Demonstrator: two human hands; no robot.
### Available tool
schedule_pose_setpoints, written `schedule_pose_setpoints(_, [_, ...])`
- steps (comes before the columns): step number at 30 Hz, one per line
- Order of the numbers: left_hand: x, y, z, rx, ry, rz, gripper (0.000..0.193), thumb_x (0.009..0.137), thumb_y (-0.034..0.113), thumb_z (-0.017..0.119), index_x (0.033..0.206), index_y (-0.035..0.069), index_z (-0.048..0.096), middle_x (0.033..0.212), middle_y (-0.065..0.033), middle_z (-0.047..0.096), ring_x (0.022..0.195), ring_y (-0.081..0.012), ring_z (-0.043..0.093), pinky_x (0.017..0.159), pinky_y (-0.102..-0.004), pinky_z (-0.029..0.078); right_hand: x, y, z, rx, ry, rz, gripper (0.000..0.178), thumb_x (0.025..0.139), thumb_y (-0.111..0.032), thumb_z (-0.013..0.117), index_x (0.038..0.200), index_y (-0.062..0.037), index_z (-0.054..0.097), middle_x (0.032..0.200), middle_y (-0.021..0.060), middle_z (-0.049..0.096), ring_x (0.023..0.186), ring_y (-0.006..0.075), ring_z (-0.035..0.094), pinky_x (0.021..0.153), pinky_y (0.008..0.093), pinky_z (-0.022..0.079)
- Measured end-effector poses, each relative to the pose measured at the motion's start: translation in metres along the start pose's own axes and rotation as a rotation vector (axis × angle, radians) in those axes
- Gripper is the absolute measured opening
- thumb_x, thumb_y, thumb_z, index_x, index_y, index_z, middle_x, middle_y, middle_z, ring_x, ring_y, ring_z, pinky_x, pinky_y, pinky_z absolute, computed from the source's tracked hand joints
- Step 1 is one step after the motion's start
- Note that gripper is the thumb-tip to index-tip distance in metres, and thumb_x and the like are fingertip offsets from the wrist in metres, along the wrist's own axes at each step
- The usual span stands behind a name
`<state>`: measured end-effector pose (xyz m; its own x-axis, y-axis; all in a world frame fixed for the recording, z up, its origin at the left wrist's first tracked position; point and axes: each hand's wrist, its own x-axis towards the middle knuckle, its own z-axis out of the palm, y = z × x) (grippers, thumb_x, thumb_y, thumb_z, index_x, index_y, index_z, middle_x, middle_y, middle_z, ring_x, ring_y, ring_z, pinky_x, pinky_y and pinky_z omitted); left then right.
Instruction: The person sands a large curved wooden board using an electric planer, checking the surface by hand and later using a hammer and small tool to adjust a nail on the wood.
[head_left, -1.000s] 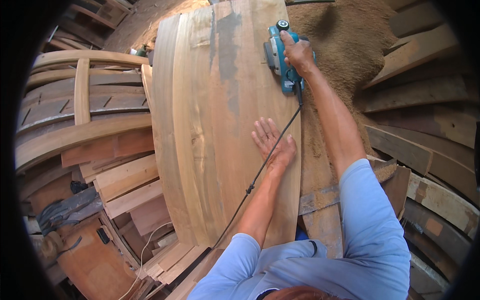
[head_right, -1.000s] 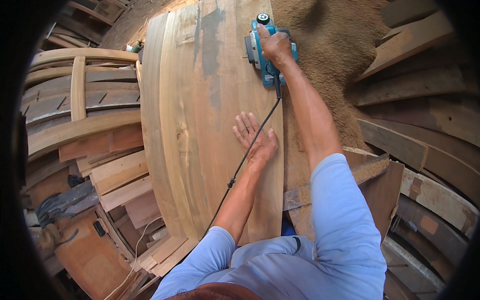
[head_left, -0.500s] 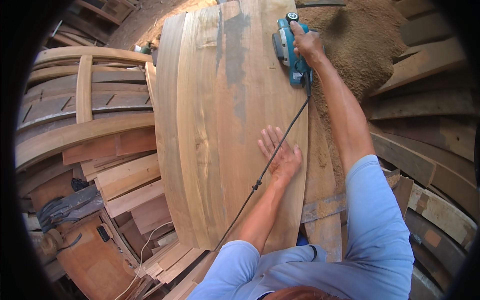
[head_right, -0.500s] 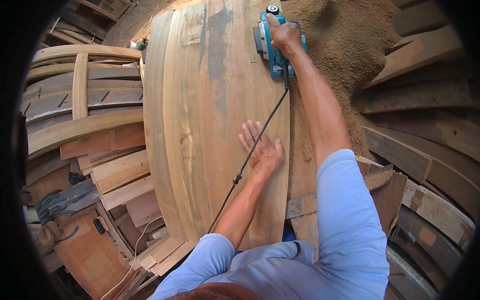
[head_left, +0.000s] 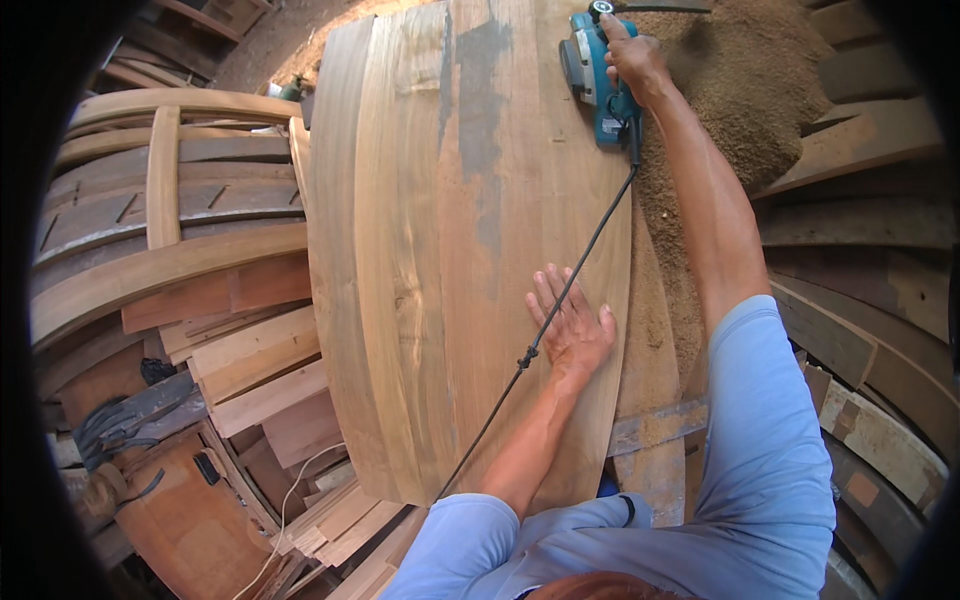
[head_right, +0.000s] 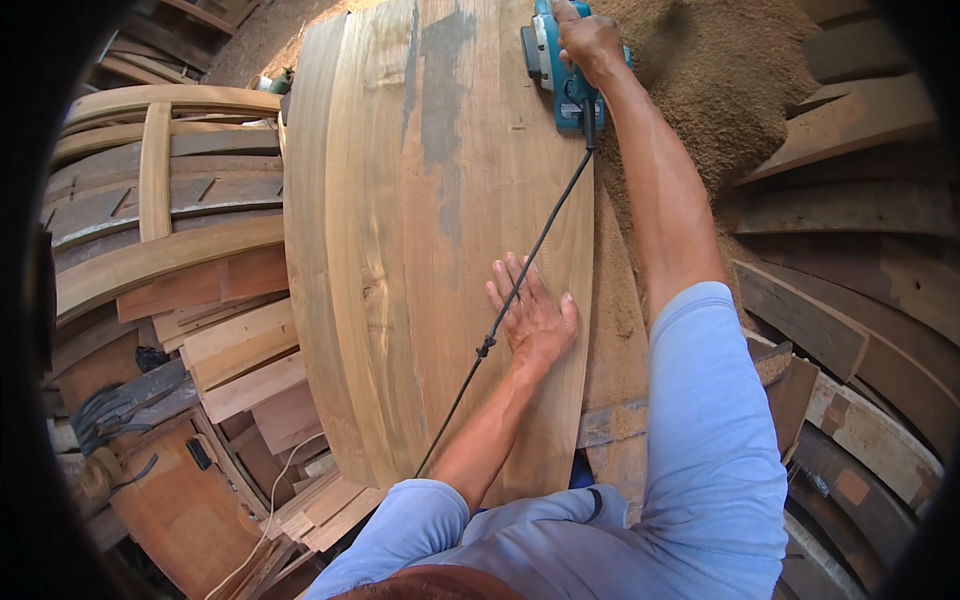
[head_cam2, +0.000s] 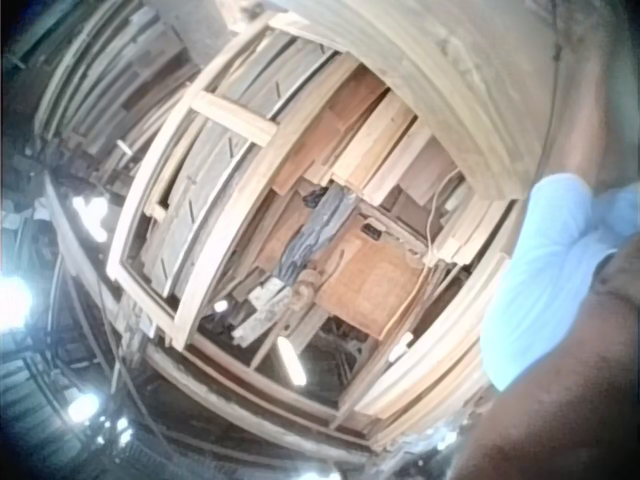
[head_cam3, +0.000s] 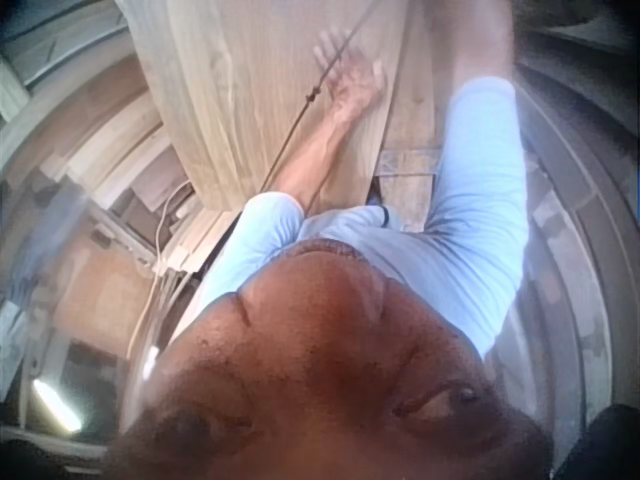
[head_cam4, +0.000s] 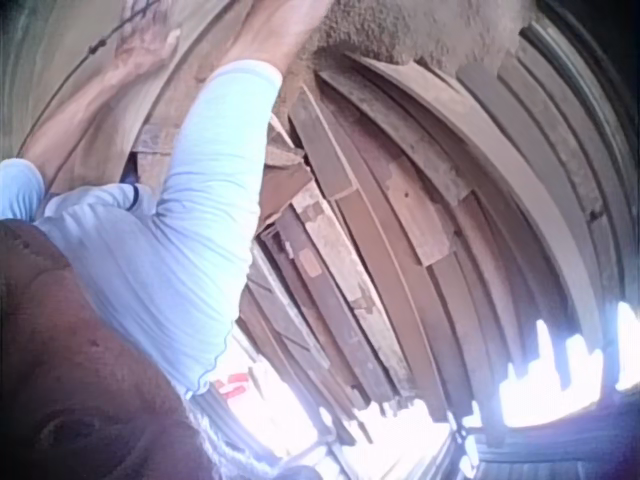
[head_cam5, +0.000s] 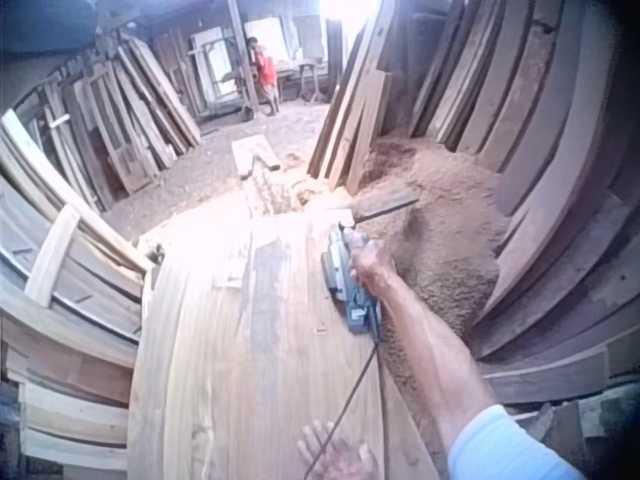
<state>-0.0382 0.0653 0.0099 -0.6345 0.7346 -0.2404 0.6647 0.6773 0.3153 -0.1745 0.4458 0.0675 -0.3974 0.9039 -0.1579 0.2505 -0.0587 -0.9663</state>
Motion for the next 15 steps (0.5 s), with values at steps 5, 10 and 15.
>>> schedule_pose_setpoints(5, [-0.001, -0.001, 0.0, -0.03, -0.025, -0.003, 0.095, 0.091, 0.041, 0.061, 0.159, -0.01, 0.018, 0.169, -0.0297, 0.007, 0.158, -0.0463, -0.003, 0.126, -0.0597, -0.005, 0.015, -0.004, 0.002, -0.02, -0.012, -0.025, 0.058, 0.095, -0.058, 0.068, 0.082, -0.0016, 0.066, 0.072, 0.0058, 0.062, 0.06, 0.0148, 0.059, 0.054, 0.0333, 0.05])
schedule_pose_setpoints(10, [0.0, -0.001, 0.002, -0.046, -0.054, -0.017, 0.097, 0.09, 0.043, 0.062, 0.159, -0.01, 0.018, 0.169, -0.0293, 0.007, 0.158, -0.0466, -0.003, 0.126, -0.0598, -0.004, 0.031, -0.009, 0.0, -0.032, -0.018, -0.053, 0.058, 0.095, -0.059, 0.068, 0.081, -0.003, 0.065, 0.071, 0.0053, 0.062, 0.059, 0.0144, 0.059, 0.053, 0.033, 0.049])
schedule_pose_setpoints(15, [0.0, 0.0, -0.002, -0.05, -0.094, -0.037, 0.097, 0.09, 0.043, 0.063, 0.158, -0.011, 0.021, 0.168, -0.0292, 0.009, 0.157, -0.047, -0.002, 0.126, -0.06, -0.002, 0.047, -0.013, 0.001, -0.036, -0.032, -0.065, 0.057, 0.095, -0.06, 0.067, 0.08, -0.0044, 0.065, 0.07, 0.0047, 0.061, 0.059, 0.0141, 0.058, 0.053, 0.0327, 0.048])
